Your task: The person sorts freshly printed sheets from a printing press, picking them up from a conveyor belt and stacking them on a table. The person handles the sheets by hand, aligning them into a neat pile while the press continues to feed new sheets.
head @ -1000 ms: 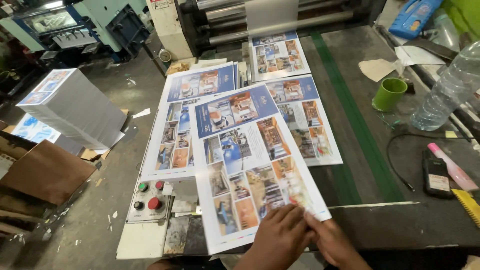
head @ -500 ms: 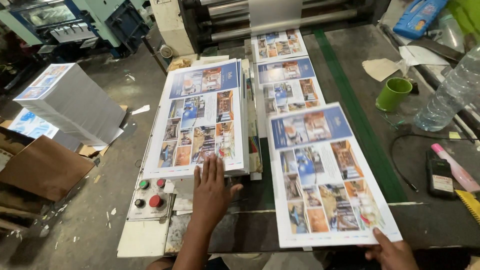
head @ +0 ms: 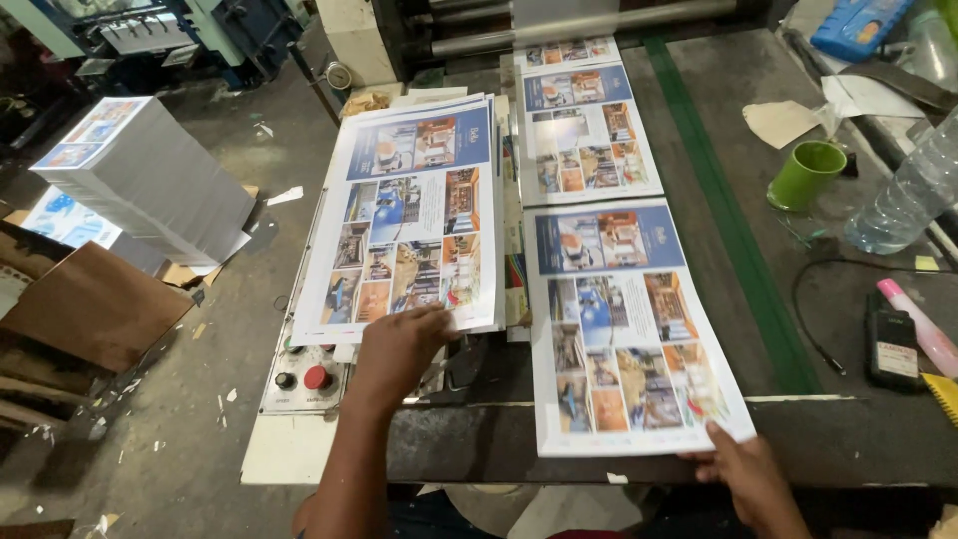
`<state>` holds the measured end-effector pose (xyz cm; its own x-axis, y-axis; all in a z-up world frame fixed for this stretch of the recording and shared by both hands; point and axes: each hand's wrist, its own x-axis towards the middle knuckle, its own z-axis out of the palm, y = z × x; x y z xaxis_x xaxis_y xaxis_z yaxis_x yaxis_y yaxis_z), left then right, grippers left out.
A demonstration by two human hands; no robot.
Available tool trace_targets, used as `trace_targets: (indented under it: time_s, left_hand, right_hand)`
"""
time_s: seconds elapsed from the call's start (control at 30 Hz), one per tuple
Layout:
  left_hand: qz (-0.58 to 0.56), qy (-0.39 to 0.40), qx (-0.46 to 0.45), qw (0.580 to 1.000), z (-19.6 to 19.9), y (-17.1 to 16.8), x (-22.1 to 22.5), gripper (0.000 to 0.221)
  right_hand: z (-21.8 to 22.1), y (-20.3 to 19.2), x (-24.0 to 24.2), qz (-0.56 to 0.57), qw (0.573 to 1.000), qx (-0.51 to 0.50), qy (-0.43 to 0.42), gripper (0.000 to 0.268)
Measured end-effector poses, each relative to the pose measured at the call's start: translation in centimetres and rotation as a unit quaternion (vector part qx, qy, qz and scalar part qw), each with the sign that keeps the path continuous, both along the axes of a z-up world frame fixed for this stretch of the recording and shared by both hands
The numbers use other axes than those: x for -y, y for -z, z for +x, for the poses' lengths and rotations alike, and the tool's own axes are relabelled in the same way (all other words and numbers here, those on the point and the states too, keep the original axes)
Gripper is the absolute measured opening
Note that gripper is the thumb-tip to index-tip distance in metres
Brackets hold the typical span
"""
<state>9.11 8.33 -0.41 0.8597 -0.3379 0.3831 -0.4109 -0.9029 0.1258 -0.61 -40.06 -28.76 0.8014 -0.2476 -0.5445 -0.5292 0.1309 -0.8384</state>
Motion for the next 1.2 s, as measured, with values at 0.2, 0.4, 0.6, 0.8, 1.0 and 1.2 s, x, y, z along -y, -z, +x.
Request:
trace_targets:
  time_s: [0.2, 0.4, 0.6, 0.8, 1.0, 1.2]
  left_hand:
    - [-0.045, -0.003, -0.077, 0.996, 0.6, -0.9, -0.9, 0.02]
    - [-0.158, -0.025, 0.149, 0.976, -0.6, 0.2, 1.8, 0.018]
    - [-0.185, 0.197, 0.197, 0.942, -8.4, 0.1, 12.0, 0.023]
    - [-0.113, 0.243, 0.137, 0.953, -13.4, 0.7, 15.2, 0.03]
    - [-0.117, 0.204, 0.113, 0.965, -13.2, 0.5, 9.4, 0.019]
    - [-0.124, 0.045, 0.125, 0.983, -5.8, 4.3, 3.1, 0.032]
  right_hand:
    - [4.7, -5.7, -2.0, 0.072, 0.996, 0.043, 0.004, 0.04]
    - [2.2, -7.5, -3.3, 0.02, 0.999, -0.023, -0.044, 0.047]
    - [1.2, -11.8, -10.3, 0.083, 0.983, 0.072, -0.149, 0.048]
    - [1.3, -3.4, -10.0, 0.274, 0.938, 0.205, -0.049, 0.031]
    - [-3.5, -8.4, -7.5, 0.208, 0.956, 0.202, 0.034, 0.031]
    - [-3.5, 3.8, 2.1, 0.101, 0.974, 0.176, 0.098, 0.041]
